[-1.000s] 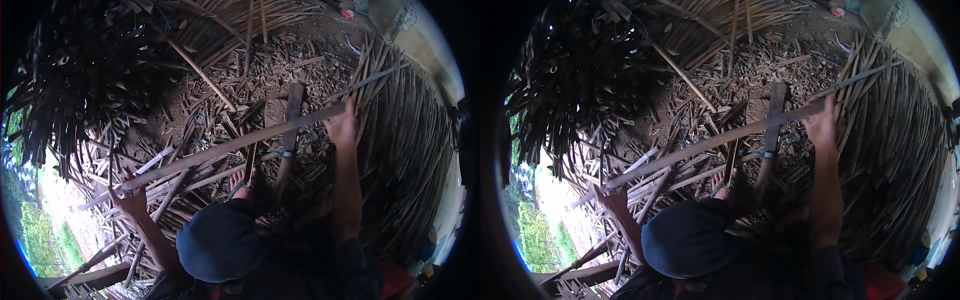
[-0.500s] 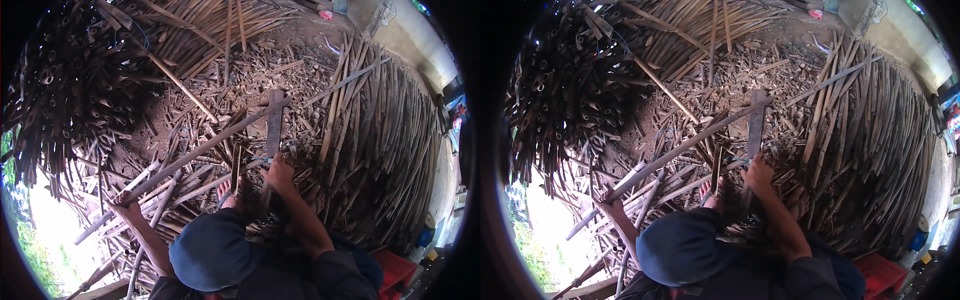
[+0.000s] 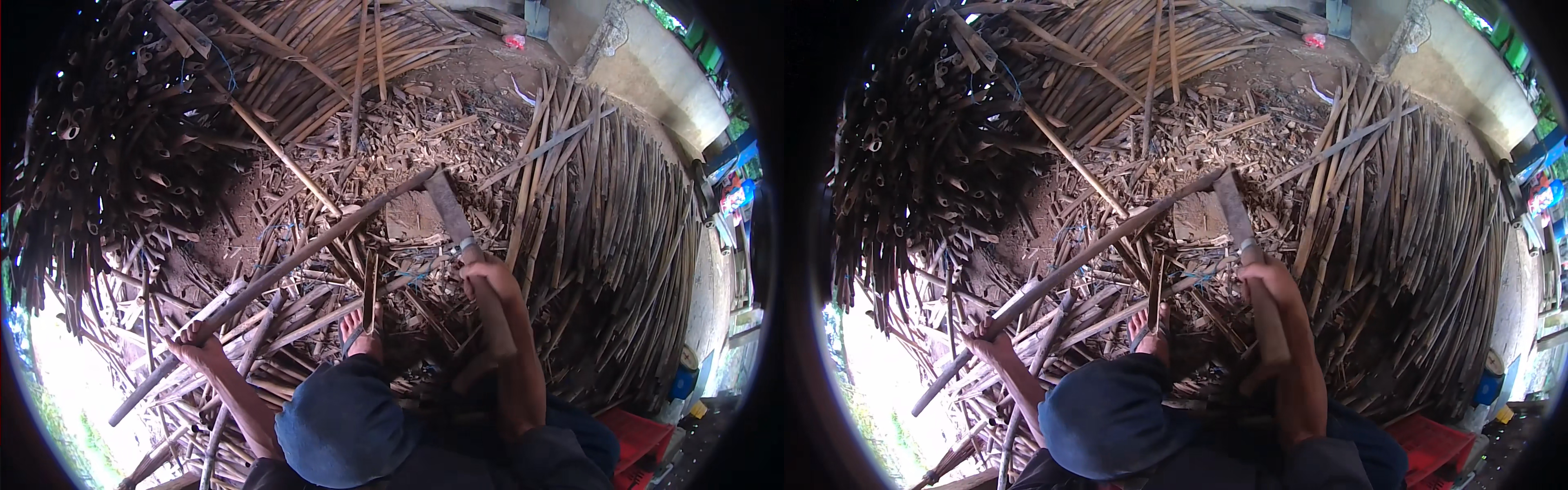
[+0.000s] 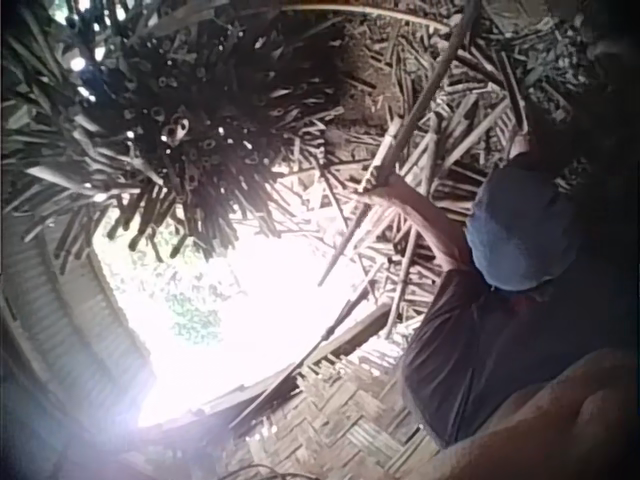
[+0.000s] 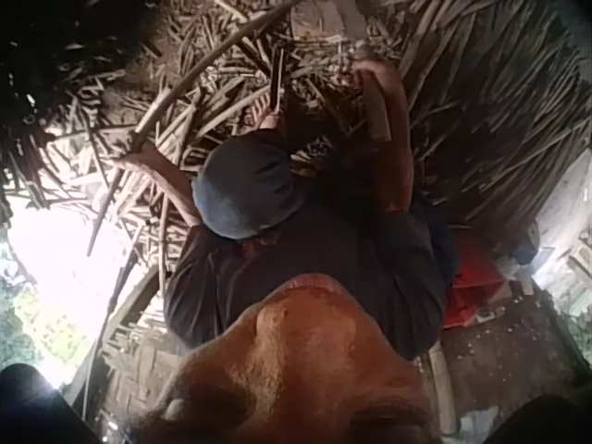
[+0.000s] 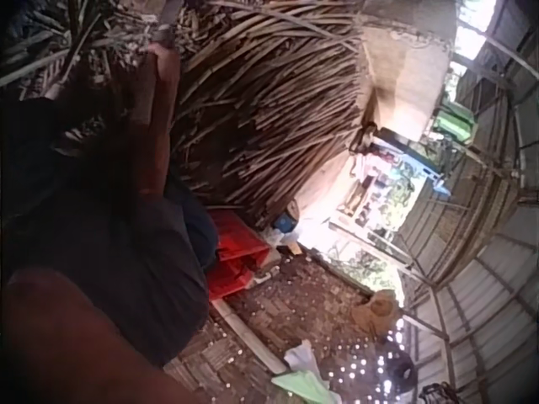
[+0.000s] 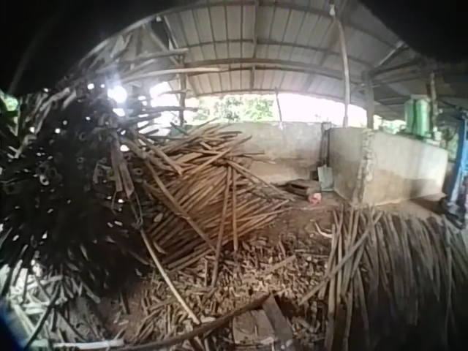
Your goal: The person selects bamboo sticks from a pile, cuts and trims them using a knife, and tosses the finished sticks onto another pile.
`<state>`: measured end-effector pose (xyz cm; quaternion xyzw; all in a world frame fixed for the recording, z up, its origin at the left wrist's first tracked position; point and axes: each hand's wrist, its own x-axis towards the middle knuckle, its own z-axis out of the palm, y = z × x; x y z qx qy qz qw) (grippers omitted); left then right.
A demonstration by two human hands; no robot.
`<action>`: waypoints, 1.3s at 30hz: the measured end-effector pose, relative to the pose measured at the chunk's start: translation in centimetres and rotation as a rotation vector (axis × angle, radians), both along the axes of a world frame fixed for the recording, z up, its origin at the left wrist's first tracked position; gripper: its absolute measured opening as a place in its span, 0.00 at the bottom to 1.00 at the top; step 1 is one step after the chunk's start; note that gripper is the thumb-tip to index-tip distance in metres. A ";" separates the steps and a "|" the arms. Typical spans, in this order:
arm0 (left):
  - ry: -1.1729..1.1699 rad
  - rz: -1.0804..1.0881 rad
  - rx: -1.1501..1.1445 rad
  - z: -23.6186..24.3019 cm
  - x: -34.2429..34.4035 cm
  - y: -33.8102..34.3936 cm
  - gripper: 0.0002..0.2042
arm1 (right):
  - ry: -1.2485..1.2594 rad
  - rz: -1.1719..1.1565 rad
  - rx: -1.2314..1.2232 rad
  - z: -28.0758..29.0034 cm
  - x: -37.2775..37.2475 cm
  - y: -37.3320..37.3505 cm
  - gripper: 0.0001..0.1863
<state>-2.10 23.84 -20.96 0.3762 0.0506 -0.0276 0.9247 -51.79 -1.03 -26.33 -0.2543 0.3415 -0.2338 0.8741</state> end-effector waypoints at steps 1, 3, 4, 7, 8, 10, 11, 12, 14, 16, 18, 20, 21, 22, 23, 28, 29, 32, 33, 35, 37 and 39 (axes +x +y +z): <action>0.011 -0.022 -0.023 0.7 -0.6 -0.1 0.20 | 0.368 -0.062 -0.256 1.0 0.4 0.6 0.23; 0.001 -0.022 -0.077 2.5 -1.7 -0.2 0.25 | 0.726 -0.138 -0.732 2.3 1.3 1.1 0.34; -0.010 -0.031 -0.100 3.7 -2.0 -0.3 0.25 | 0.712 -0.178 -0.809 2.9 1.4 1.3 0.34; -0.196 -0.124 -0.083 6.2 -3.4 -1.2 0.24 | 0.964 -0.227 -1.211 5.0 2.5 0.8 0.35; -0.217 -0.195 -0.143 6.9 -3.9 -1.6 0.23 | 0.942 -0.237 -1.269 6.1 2.9 0.3 0.32; -0.353 -0.339 -0.212 7.7 -5.1 -2.8 0.23 | 0.872 -0.444 -1.611 8.9 4.3 -1.0 0.30; -0.284 -0.296 -0.192 8.0 -5.8 -3.2 0.23 | 0.811 -0.469 -1.640 10.6 5.1 -1.9 0.29; -0.370 -0.384 -0.201 8.4 -6.4 -3.5 0.23 | 0.763 -0.490 -1.663 12.4 5.7 -2.9 0.29; -0.458 -0.480 -0.209 9.9 -7.4 -3.6 0.23 | 0.782 -0.557 -1.769 15.9 6.5 -4.9 0.27; -0.745 -0.688 -0.234 12.1 -8.0 -2.9 0.22 | 0.738 -0.634 -1.785 18.4 6.9 -6.4 0.26; -0.709 -0.652 -0.305 15.2 -8.4 -1.3 0.21 | 0.707 -0.683 -1.811 19.8 7.0 -6.5 0.25; -0.764 -0.759 -0.439 17.4 -8.6 -0.8 0.22 | 0.604 -0.789 -1.700 20.5 7.3 -6.1 0.23; -0.758 -0.798 -0.405 17.9 -9.0 -0.7 0.23 | 0.589 -0.827 -1.691 20.8 7.4 -5.9 0.22; -0.807 -0.823 -0.358 18.4 -9.3 -0.7 0.23 | 0.577 -0.801 -1.709 21.0 7.7 -5.9 0.22; -0.811 -0.838 -0.349 18.7 -9.7 -0.8 0.23 | 0.514 -0.798 -1.683 21.3 7.9 -5.9 0.22; -0.839 -0.805 -0.290 20.3 -11.4 -1.6 0.23 | 0.419 -0.913 -1.688 19.0 8.2 -6.8 0.20; -0.853 -0.840 -0.311 20.6 -11.6 -1.8 0.22 | 0.542 -0.860 -1.714 17.4 7.7 -6.2 0.19; -0.887 -0.904 -0.369 20.8 -12.2 -2.2 0.22 | 0.851 -0.500 -1.243 8.1 7.6 -3.1 0.22; -0.889 -0.912 -0.387 20.7 -12.4 -2.4 0.21 | 1.039 -0.341 -1.185 4.5 6.8 -1.2 0.26; -0.865 -0.904 -0.382 20.0 -12.5 -2.7 0.19 | 1.377 0.072 -1.016 -2.4 5.0 1.9 0.26; -0.856 -0.850 -0.354 19.6 -12.2 -3.0 0.17 | 1.486 0.141 -0.970 -6.9 3.6 2.8 0.25; -0.859 -0.820 -0.335 19.4 -11.6 -2.8 0.17 | 1.351 0.014 -1.023 -9.0 3.4 3.1 0.24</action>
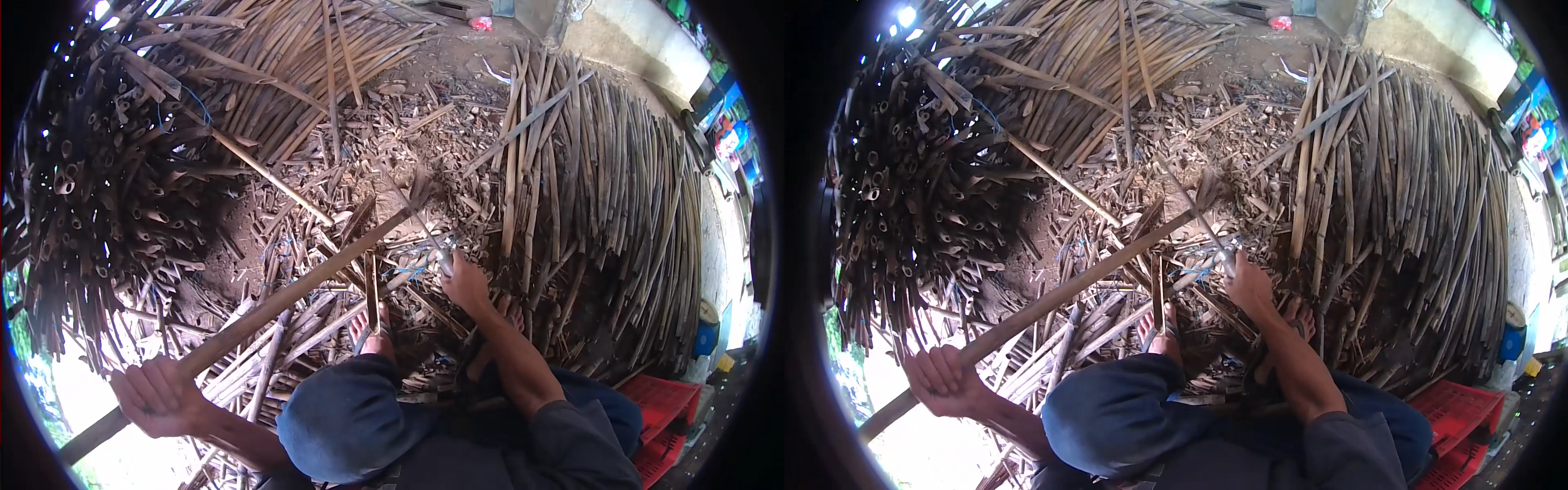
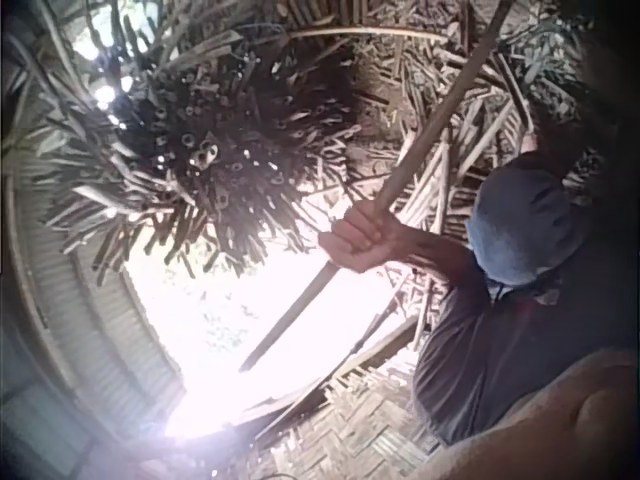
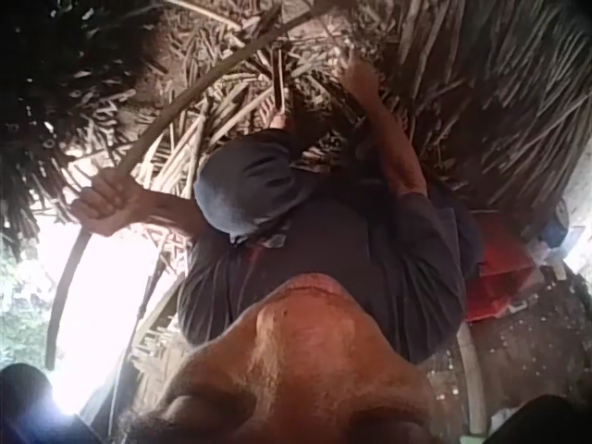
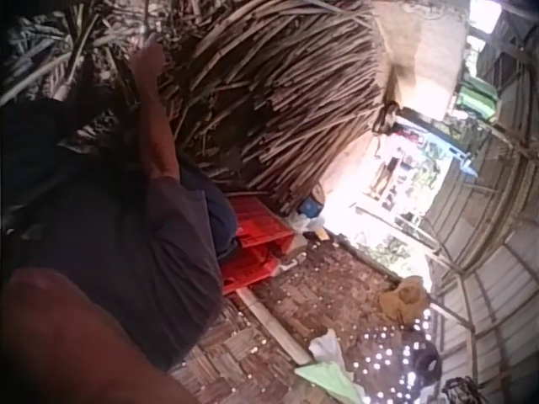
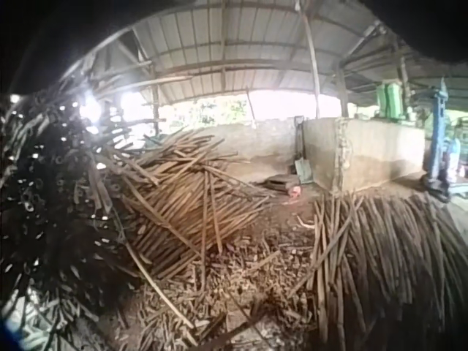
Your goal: The person selects bamboo sticks from a pile, cuts and trims them using a knife, and tosses the finished sticks onto another pile.
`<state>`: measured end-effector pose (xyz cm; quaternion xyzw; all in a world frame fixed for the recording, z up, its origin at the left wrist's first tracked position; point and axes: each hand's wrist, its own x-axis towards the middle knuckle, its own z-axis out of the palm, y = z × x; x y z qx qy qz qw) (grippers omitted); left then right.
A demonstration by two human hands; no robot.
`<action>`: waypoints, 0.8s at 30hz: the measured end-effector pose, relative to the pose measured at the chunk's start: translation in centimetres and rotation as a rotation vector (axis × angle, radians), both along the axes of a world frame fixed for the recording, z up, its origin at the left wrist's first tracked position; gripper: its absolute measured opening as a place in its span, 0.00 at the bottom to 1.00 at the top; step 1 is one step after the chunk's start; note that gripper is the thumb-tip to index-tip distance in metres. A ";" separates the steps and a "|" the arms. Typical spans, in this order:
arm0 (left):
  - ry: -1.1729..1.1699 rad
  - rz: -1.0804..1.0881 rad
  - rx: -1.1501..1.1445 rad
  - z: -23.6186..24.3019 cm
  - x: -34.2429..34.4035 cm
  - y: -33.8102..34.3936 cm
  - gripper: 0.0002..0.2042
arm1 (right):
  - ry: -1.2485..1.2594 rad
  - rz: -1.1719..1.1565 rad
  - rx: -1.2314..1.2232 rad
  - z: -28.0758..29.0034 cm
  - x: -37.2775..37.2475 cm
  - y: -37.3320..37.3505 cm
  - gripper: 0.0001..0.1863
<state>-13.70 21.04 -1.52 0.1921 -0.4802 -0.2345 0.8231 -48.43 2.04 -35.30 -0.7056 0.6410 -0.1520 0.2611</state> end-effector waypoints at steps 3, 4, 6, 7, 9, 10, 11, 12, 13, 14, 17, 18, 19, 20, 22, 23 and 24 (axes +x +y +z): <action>0.010 0.054 0.028 0.1 1.2 0.3 0.17 | -0.171 -0.045 -0.043 1.3 0.2 -1.1 0.25; 0.018 0.077 0.037 0.2 1.5 0.4 0.17 | -0.236 -0.076 -0.046 2.4 0.3 -1.4 0.23; 0.113 0.074 -0.027 0.0 1.8 0.4 0.17 | -0.380 -0.098 -0.083 5.2 0.1 -2.0 0.22; 0.064 0.100 0.032 -0.2 1.8 0.1 0.17 | -0.377 -0.085 -0.084 6.6 0.0 -2.3 0.22; 0.016 0.023 0.059 -0.9 1.6 -0.8 0.17 | -0.439 -0.071 -0.142 9.5 0.1 -2.9 0.22; -0.018 -0.005 0.077 -1.3 1.4 -1.3 0.18 | -0.446 -0.034 -0.269 10.9 0.5 -3.3 0.22; -0.027 -0.004 0.089 -1.4 1.3 -1.8 0.18 | -0.458 0.010 -0.325 12.3 0.5 -3.5 0.22; -0.019 -0.016 0.083 -1.5 1.3 -2.3 0.18 | -0.513 0.073 -0.429 13.3 1.0 -4.0 0.22; 0.018 -0.042 0.051 -1.4 1.3 -2.8 0.18 | -0.490 0.054 -0.358 14.1 1.5 -4.3 0.22; 0.034 -0.032 0.057 -1.1 1.4 -3.2 0.18 | -0.579 0.100 -0.408 14.5 2.2 -4.7 0.22; -0.055 -0.119 0.061 -0.2 1.7 -4.4 0.17 | -0.795 0.188 -0.325 12.7 3.5 -4.6 0.23; -0.024 -0.158 0.043 0.1 1.8 -4.7 0.17 | -0.649 0.089 -0.401 11.1 3.9 -4.0 0.22; -0.058 -0.167 0.048 0.3 2.0 -5.2 0.17 | -0.524 0.006 -0.493 9.2 4.3 -3.4 0.22; -0.068 -0.184 0.038 0.4 2.0 -5.5 0.17 | -0.389 0.007 -0.410 7.1 4.1 -2.3 0.23; -0.056 -0.227 0.006 0.6 2.2 -6.3 0.18 | -0.157 -0.028 -0.149 3.2 3.0 0.2 0.23; -0.090 -0.220 0.009 0.7 2.2 -6.5 0.18 | -0.006 -0.113 0.118 1.9 2.6 0.7 0.22; -0.084 -0.203 0.016 0.8 2.3 -6.8 0.18 | -0.045 -0.088 0.032 1.1 2.4 0.8 0.22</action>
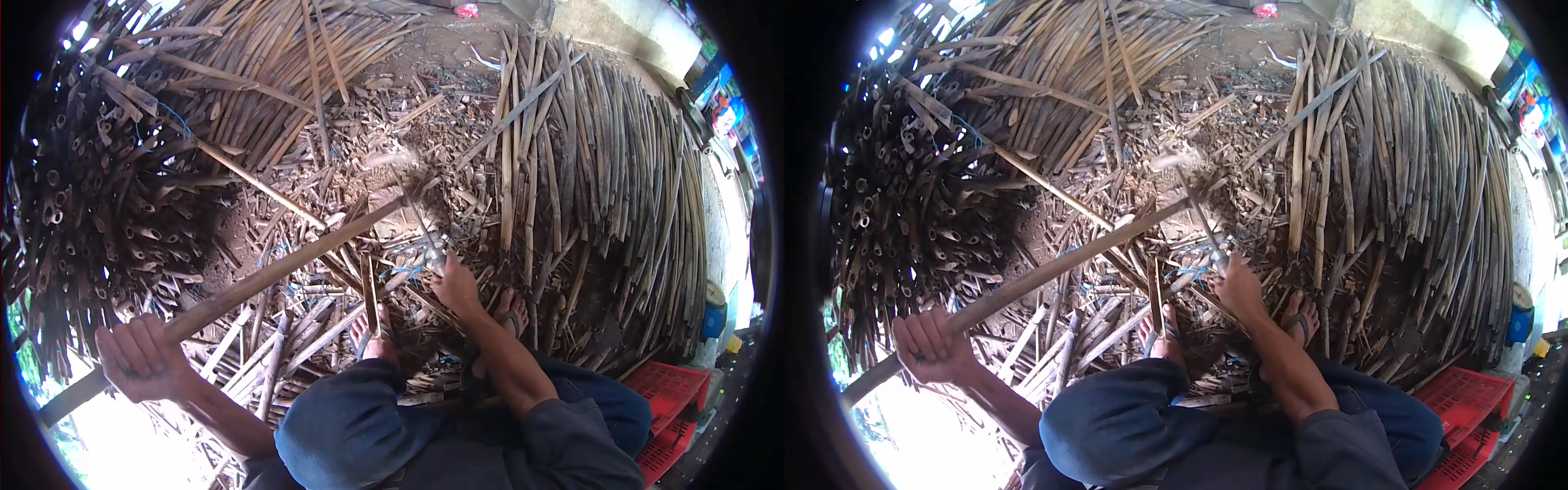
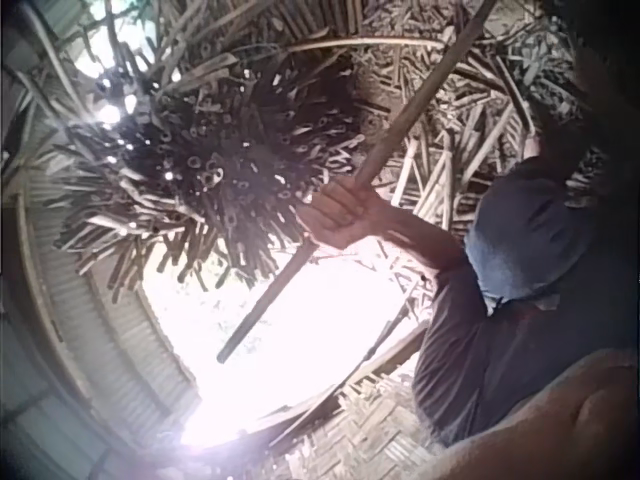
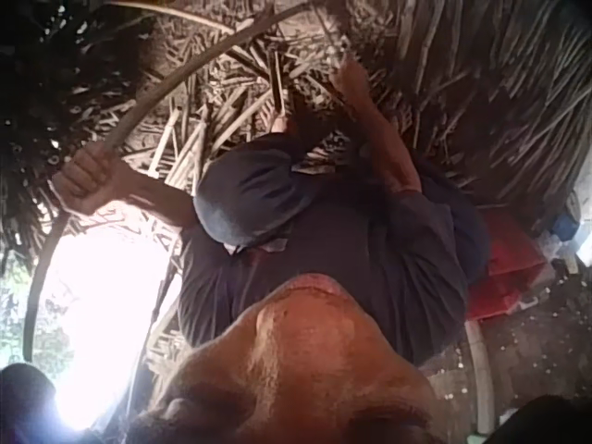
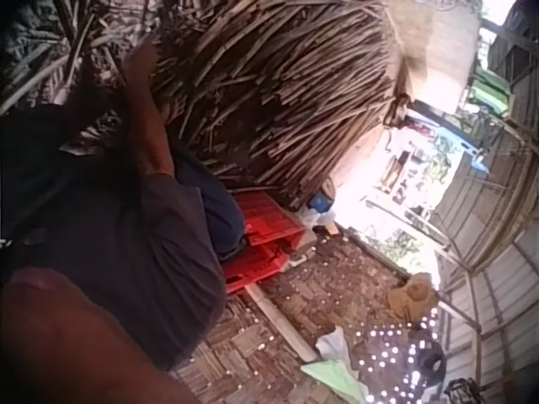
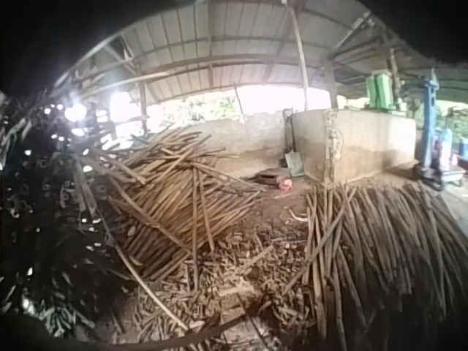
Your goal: The person selects bamboo sticks from a pile, cuts and trims them using a knife, and tosses the finished sticks onto another pile.
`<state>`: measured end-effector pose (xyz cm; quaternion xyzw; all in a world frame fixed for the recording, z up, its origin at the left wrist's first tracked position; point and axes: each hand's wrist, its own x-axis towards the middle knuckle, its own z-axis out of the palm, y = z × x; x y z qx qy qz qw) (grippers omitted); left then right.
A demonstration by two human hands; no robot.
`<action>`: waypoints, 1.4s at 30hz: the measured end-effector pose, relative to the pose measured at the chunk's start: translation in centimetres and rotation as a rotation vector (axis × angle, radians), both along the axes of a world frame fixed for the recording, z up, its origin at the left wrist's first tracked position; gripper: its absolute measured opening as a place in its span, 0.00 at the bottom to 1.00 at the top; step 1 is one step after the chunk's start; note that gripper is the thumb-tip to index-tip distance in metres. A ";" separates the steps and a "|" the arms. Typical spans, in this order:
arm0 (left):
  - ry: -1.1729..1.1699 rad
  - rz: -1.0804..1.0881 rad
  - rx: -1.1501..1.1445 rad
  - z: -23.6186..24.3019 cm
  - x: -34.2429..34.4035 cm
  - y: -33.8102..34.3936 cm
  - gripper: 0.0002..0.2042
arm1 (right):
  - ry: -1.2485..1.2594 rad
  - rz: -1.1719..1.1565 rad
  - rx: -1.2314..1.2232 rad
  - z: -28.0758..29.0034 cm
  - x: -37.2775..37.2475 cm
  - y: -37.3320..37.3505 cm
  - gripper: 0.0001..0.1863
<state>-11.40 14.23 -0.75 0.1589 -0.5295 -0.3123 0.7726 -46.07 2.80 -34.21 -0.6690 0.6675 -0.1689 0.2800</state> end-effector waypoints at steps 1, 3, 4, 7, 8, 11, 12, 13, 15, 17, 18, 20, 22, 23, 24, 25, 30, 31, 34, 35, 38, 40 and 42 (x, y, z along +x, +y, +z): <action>0.064 0.034 0.010 0.0 0.0 -0.1 0.19 | -0.079 -0.040 -0.017 -0.1 -0.4 0.1 0.20; 0.006 0.019 0.008 0.0 0.1 -0.3 0.19 | -0.152 -0.079 -0.024 1.7 -0.7 -0.8 0.18; 0.027 0.031 0.019 0.1 0.2 -0.4 0.19 | -0.315 -0.033 -0.136 3.5 -0.8 -1.6 0.17; 0.056 0.139 0.066 0.1 0.5 -0.8 0.19 | -0.513 0.007 -0.315 10.9 -0.1 -4.5 0.16; 0.065 0.235 0.089 0.2 0.7 -0.9 0.19 | -0.541 0.042 -0.448 13.4 0.2 -5.4 0.15; 0.150 0.285 0.132 0.7 1.0 -1.7 0.19 | -0.759 0.121 -0.735 17.7 1.1 -7.7 0.13; 0.139 0.276 0.136 0.9 1.0 -1.9 0.19 | -0.781 0.116 -0.746 17.7 1.6 -7.6 0.13; 0.098 0.268 0.143 1.1 0.9 -1.9 0.19 | -0.723 0.096 -0.814 16.8 1.9 -7.3 0.13; 0.092 0.214 0.138 1.4 0.6 -2.0 0.19 | -0.808 0.065 -0.680 13.1 2.7 -6.1 0.15; 0.027 0.150 0.113 1.3 0.2 -2.1 0.19 | -0.617 -0.042 -0.359 7.6 3.5 -3.1 0.22; 0.056 0.222 0.080 1.0 0.0 -2.1 0.19 | -0.340 -0.011 -0.263 5.0 2.7 -1.3 0.25; 0.092 0.094 0.044 0.0 -0.2 -2.4 0.18 | -0.152 -0.029 -0.140 0.9 2.0 0.8 0.26; 0.075 0.172 0.054 -1.0 -0.1 -2.4 0.18 | -0.217 -0.037 -0.158 -0.8 0.9 0.8 0.25; 0.072 0.170 0.073 -1.4 -0.1 -2.2 0.18 | -0.230 -0.068 -0.095 -0.5 0.4 0.6 0.24; 0.069 0.165 0.066 -1.7 0.1 -2.1 0.18 | -0.163 -0.105 -0.055 0.5 0.1 -0.2 0.19; 0.102 0.220 0.089 -1.9 0.2 -2.1 0.18 | -0.162 -0.114 -0.062 2.1 -0.1 -1.2 0.19; 0.046 0.155 0.108 -1.0 -0.2 -2.1 0.18 | -0.495 -0.010 -0.602 13.8 0.8 -6.5 0.18; 0.048 0.175 0.107 -0.7 -0.6 -2.3 0.18 | -0.565 0.041 -0.758 15.4 1.0 -7.5 0.18; 0.021 0.152 0.114 0.2 -1.8 -3.0 0.19 | -0.692 0.011 -0.861 15.8 1.7 -8.7 0.20; 0.079 0.174 0.103 0.4 -2.1 -3.1 0.19 | -0.711 0.027 -0.932 14.2 1.9 -8.2 0.20; 0.006 0.118 0.093 0.5 -2.3 -3.2 0.19 | -0.422 -0.045 -0.560 6.7 3.7 -4.6 0.24; 0.017 0.004 0.070 0.3 -1.8 -3.2 0.19 | -0.232 -0.037 -0.246 1.9 2.7 -1.1 0.25; -0.057 -0.005 0.061 0.0 -1.1 -3.2 0.18 | -0.271 -0.047 -0.092 -0.7 1.8 0.0 0.25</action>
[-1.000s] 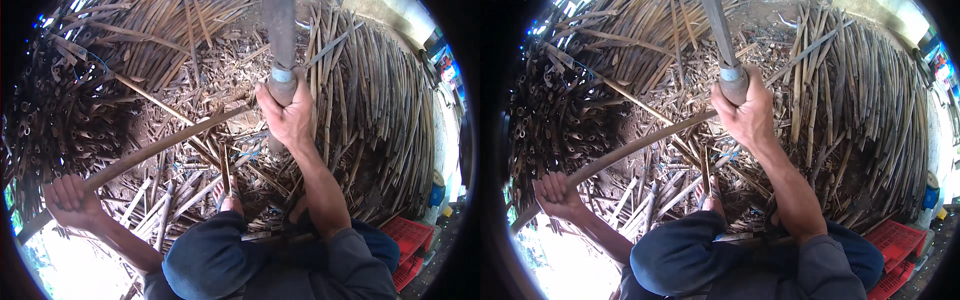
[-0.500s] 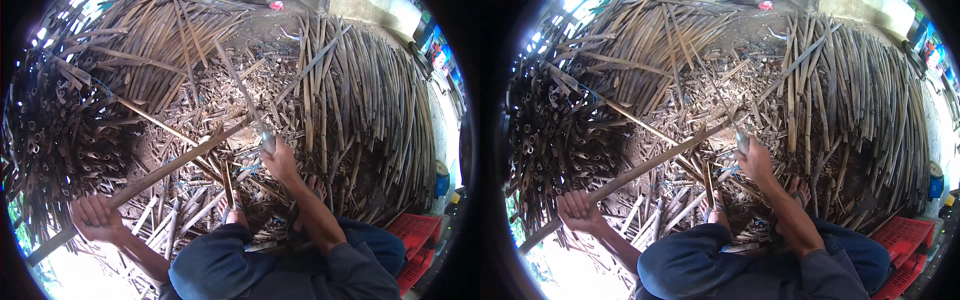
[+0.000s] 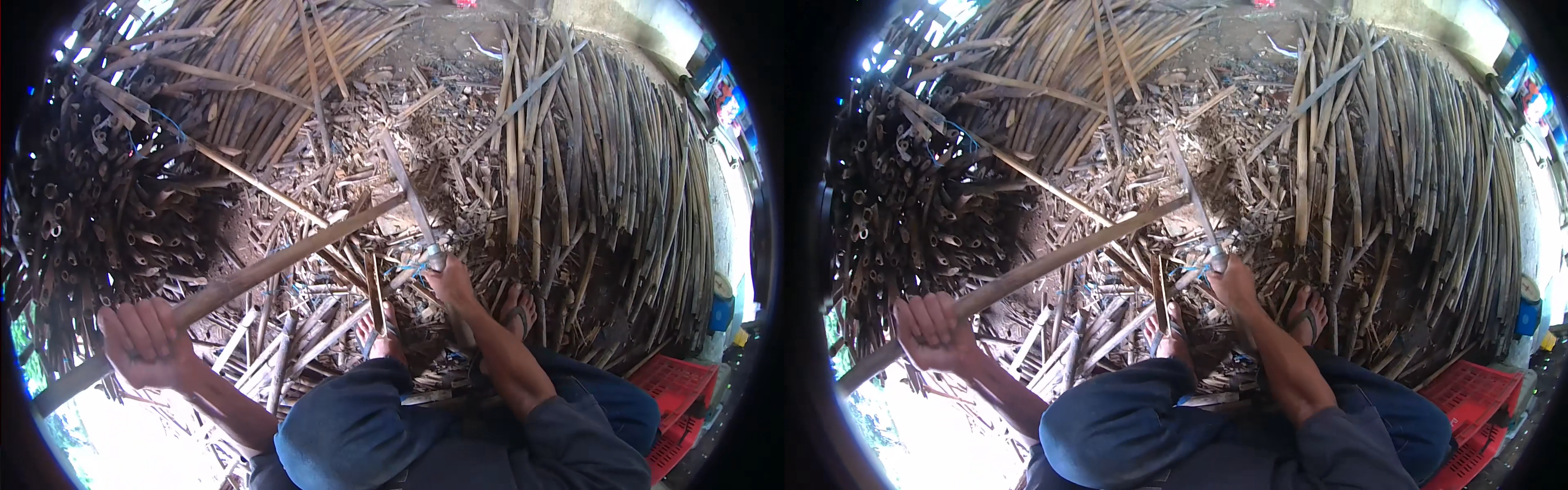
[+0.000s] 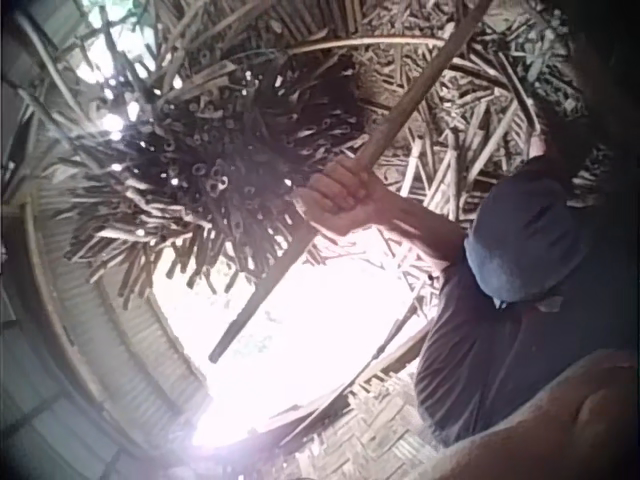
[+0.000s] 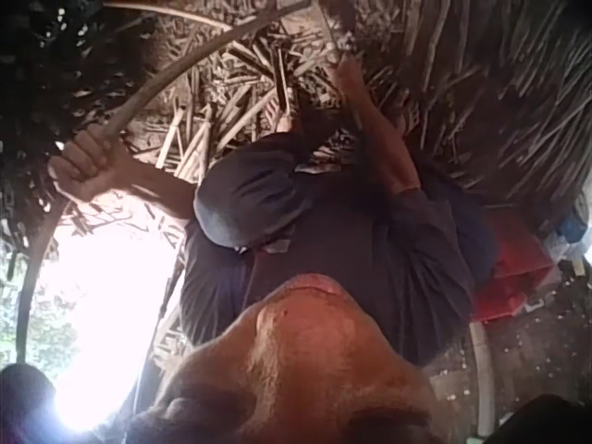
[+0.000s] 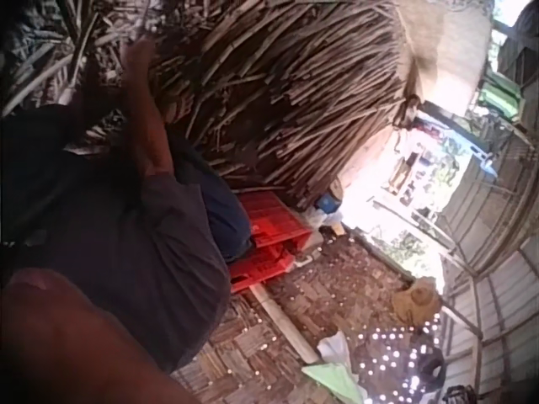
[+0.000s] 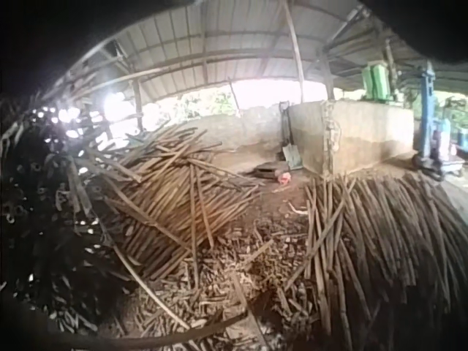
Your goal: The person selects bamboo sticks from a pile, cuts and trims them using a knife, and tosses the finished sticks onto another pile.
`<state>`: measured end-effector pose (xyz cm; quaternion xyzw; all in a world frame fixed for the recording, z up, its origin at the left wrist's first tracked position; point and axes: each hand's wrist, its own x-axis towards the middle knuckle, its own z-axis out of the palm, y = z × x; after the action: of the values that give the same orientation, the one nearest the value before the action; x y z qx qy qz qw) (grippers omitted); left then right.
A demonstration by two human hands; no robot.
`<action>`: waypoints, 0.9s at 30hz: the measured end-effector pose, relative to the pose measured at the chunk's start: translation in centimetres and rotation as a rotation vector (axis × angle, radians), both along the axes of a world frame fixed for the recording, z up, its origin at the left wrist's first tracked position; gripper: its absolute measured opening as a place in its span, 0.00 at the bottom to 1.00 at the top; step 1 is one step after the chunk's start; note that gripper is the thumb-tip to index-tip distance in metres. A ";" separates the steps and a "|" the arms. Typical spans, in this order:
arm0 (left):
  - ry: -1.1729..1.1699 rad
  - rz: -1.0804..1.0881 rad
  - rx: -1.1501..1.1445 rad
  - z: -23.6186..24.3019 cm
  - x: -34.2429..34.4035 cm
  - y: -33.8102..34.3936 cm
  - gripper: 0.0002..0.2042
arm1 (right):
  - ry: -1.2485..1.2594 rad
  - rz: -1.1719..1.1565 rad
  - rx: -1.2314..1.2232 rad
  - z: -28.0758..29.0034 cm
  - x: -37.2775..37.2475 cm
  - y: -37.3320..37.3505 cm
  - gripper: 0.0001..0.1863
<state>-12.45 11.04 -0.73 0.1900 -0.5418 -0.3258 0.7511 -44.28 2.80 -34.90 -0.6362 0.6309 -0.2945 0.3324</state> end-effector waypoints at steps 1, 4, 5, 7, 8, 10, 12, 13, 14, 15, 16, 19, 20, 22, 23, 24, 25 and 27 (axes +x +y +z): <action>-0.010 0.004 0.012 -0.3 0.4 0.1 0.18 | 0.048 -0.015 0.058 -0.2 -0.7 0.5 0.24; 0.010 0.022 0.027 -1.0 1.3 0.4 0.17 | 0.043 -0.050 0.039 3.1 -1.9 -0.9 0.22; 0.045 0.033 0.025 -1.2 1.5 0.6 0.17 | -0.041 -0.075 -0.037 5.0 -1.7 -1.8 0.21; 0.021 0.051 0.040 -1.6 1.6 1.0 0.17 | -0.168 -0.052 -0.122 9.3 -1.1 -4.1 0.19; 0.014 0.061 0.025 -1.7 1.5 1.2 0.17 | -0.195 -0.035 -0.335 11.2 -0.9 -5.1 0.19; 0.028 0.020 0.014 -1.9 1.6 1.3 0.18 | -0.269 -0.010 -0.596 13.9 -0.5 -7.3 0.20; 0.030 0.050 0.028 -1.9 1.6 1.4 0.18 | -0.372 0.022 -0.714 14.2 0.3 -8.5 0.20; 0.085 0.087 0.017 -1.9 1.7 1.4 0.19 | -0.376 0.023 -0.709 13.4 0.6 -8.2 0.20; 0.098 0.081 0.014 -1.9 1.7 1.4 0.19 | -0.426 -0.010 -0.638 12.0 1.2 -7.7 0.21; 0.049 0.090 0.027 -1.9 1.8 1.4 0.19 | -0.475 -0.040 -0.575 10.1 1.9 -7.2 0.23; 0.037 0.064 0.019 -2.0 1.9 1.4 0.19 | -0.291 -0.041 -0.402 7.7 2.2 -5.6 0.22; 0.039 0.027 -0.005 -2.4 2.3 1.7 0.18 | 0.281 0.005 0.276 1.2 1.0 -0.6 0.25; 0.056 0.032 -0.001 -2.5 2.5 1.8 0.17 | 0.237 0.005 0.179 -0.2 0.7 -0.2 0.25; 0.053 0.041 0.002 -3.0 3.0 2.1 0.17 | -0.051 -0.015 0.121 -1.0 0.0 0.1 0.23; 0.062 0.060 0.018 -3.3 3.3 2.3 0.16 | -0.039 0.012 0.148 -0.4 -0.4 -0.4 0.23; 0.117 0.097 0.021 -3.6 3.6 2.5 0.16 | -0.143 0.010 0.083 0.9 -0.7 -1.3 0.22; 0.097 0.113 0.034 -3.9 3.8 2.6 0.16 | -0.253 0.008 0.030 2.6 -0.9 -2.1 0.21; 0.112 0.172 0.049 -4.4 4.3 2.8 0.17 | -0.271 -0.075 -0.007 6.6 -0.8 -4.3 0.17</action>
<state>-8.15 13.85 -5.17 0.2354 -0.4725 -0.2833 0.8007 -45.03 -1.46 -28.27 -0.5679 0.6024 -0.3919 0.4012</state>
